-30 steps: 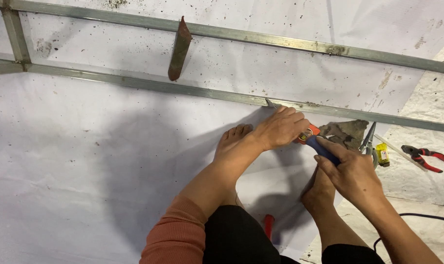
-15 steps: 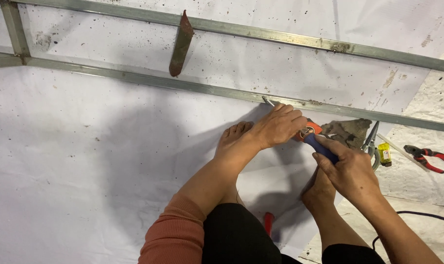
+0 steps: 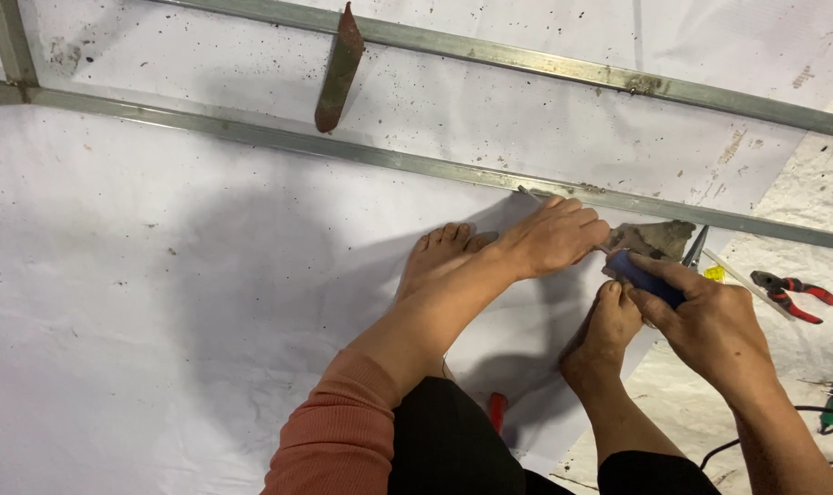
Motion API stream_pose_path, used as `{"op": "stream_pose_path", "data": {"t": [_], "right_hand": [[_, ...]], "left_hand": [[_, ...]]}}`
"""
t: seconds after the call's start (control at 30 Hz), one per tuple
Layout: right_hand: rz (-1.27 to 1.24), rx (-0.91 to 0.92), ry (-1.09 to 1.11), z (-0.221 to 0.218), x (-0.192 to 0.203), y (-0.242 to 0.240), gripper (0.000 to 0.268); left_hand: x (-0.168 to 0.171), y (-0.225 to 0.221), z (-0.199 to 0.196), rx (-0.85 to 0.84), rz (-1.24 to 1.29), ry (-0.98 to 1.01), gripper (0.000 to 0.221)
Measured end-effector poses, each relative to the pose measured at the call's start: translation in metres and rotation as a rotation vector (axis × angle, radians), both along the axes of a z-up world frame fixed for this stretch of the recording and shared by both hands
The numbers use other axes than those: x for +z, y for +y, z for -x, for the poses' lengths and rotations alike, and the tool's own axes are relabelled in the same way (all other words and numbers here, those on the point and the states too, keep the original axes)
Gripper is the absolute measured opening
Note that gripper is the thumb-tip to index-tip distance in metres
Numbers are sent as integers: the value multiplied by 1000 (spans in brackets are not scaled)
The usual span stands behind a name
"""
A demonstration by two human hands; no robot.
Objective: Scraping and measuring a metal frame using a screwdriver, tape measure, and pliers in a workshop setting.
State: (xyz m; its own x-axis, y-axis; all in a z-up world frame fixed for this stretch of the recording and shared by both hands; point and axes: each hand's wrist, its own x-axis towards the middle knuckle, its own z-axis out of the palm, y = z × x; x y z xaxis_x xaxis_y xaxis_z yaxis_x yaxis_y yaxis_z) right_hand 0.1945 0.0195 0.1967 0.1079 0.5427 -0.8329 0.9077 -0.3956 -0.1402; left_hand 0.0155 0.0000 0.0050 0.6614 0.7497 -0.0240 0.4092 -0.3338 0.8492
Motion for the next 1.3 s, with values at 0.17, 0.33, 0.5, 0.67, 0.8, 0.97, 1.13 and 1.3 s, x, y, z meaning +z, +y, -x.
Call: {"op": "stream_pose_path", "data": {"t": [0.17,0.33,0.5,0.67,0.8,0.97,1.13,1.3], "right_hand": [[-24,-27,68,11,-7,-1,54],[-62,14,79,-2,0,4,53],[-180,58,191,0,-28,-7,53],[-106,653,-229,26,-27,-2,41],[108,592,-250,43,-3,33,63],[-173,190,-126,2,-4,39,55],[-292,120,-3,1,14,29,52],[-256,64,3,37,55,21,61]], "left_hand": [[-1,9,8,48,-68,45,16],[4,1,2,89,-92,-10,12],[-8,2,13,85,-152,24,14],[-5,6,15,110,6,120,11],[23,23,25,102,-47,122,15],[63,4,58,179,-190,537,74],[73,-73,137,190,323,441,64],[95,-174,200,673,951,-87,49]]}}
